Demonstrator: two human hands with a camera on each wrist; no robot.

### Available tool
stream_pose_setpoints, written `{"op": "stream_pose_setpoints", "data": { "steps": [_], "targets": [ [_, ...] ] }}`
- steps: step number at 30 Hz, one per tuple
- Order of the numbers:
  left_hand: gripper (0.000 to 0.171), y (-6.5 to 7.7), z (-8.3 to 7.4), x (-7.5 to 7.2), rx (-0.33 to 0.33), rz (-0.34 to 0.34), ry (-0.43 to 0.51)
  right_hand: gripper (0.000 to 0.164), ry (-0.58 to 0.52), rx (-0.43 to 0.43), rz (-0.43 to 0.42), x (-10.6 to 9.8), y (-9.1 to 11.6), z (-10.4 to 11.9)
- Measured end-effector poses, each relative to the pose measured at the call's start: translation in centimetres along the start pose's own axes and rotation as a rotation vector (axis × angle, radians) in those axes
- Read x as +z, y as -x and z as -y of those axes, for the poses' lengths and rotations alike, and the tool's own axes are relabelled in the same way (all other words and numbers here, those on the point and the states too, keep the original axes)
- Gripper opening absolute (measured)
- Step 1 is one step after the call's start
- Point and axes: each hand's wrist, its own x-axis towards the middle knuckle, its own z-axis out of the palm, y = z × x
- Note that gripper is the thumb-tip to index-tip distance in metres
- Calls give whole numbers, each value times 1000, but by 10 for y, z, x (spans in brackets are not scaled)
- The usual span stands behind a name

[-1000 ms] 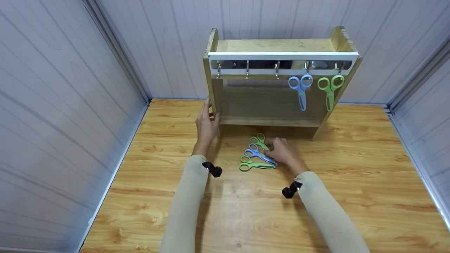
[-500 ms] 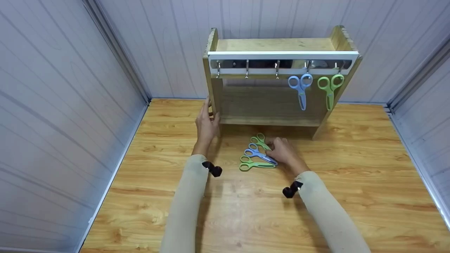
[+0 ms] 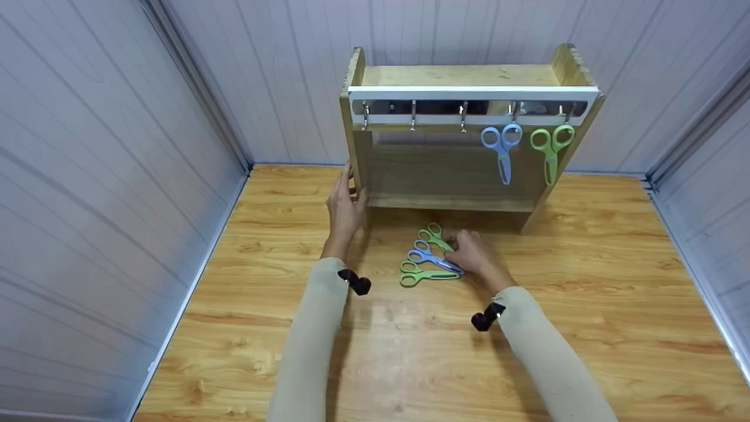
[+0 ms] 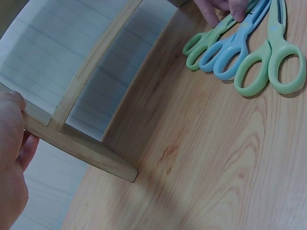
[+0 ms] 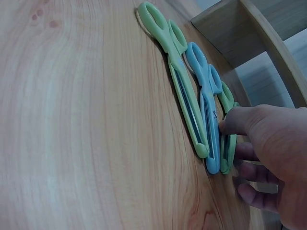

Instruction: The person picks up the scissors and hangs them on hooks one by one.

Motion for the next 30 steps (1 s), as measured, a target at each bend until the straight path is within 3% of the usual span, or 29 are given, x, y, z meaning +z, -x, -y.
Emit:
{"op": "stream_pose_setpoints", "data": {
  "steps": [11, 17, 21, 25, 30],
  "targets": [
    [67, 0, 3, 0, 14, -23, -31, 44, 8, 0, 6, 5, -4, -10],
    [67, 1, 1, 1, 5, -21, -24, 45, 1, 0, 6, -2, 6, 2],
    [68, 2, 0, 0, 3, -11, -28, 36, 7, -11, -18, 1, 4, -2],
    [68, 2, 0, 0, 0, 1, -30, 24, 24, -29, -44, 11, -6, -21],
    [67, 1, 1, 1, 11, -14, -27, 21, -7, -31, -37, 8, -3, -17]
  ]
}}
